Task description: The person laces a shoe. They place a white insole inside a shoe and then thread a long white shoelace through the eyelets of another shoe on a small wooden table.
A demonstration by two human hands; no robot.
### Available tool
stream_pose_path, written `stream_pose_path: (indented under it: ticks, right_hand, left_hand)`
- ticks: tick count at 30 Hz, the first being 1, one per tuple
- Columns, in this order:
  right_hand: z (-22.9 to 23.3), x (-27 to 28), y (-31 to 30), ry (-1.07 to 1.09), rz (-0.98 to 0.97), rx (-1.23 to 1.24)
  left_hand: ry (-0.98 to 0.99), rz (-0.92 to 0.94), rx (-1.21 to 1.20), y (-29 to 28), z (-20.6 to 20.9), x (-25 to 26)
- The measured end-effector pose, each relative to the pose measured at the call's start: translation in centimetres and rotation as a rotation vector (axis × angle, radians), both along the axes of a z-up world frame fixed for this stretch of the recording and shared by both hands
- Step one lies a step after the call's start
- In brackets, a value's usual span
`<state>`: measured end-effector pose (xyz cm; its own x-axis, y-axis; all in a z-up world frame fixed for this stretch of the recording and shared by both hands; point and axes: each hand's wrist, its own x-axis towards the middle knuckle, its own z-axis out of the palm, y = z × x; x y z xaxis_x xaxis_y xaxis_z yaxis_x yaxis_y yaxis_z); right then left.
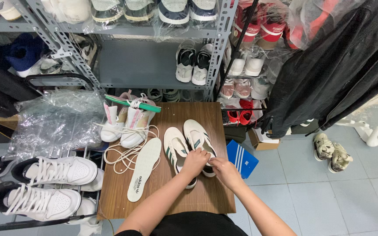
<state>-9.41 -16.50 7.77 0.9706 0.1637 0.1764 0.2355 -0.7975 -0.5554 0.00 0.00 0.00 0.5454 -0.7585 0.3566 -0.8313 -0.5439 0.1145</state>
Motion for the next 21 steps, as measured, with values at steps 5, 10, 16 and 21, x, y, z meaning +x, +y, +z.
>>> stream_pose_path:
  ticks: [5, 10, 16, 21]
  right_hand:
    - [1.0, 0.6, 0.3, -0.028, 0.035, -0.131]
    - [-0.1, 2.2, 0.4, 0.042, 0.087, -0.399]
    - [-4.1, 5.0, 1.3, 0.240, 0.100, -0.654]
    - [-6.6, 6.2, 1.1, 0.212, 0.042, -0.647]
  left_hand:
    - [-0.040, 0.168, 0.007, -1.8, 1.0, -0.6]
    - [-0.027, 0.220, 0.061, -2.0, -0.5, -0.7]
    - [0.145, 0.170, 0.167, -2.4, -3.7, 1.3]
    - [0.288, 0.164, 0.236, -2.6, -4.2, 2.3]
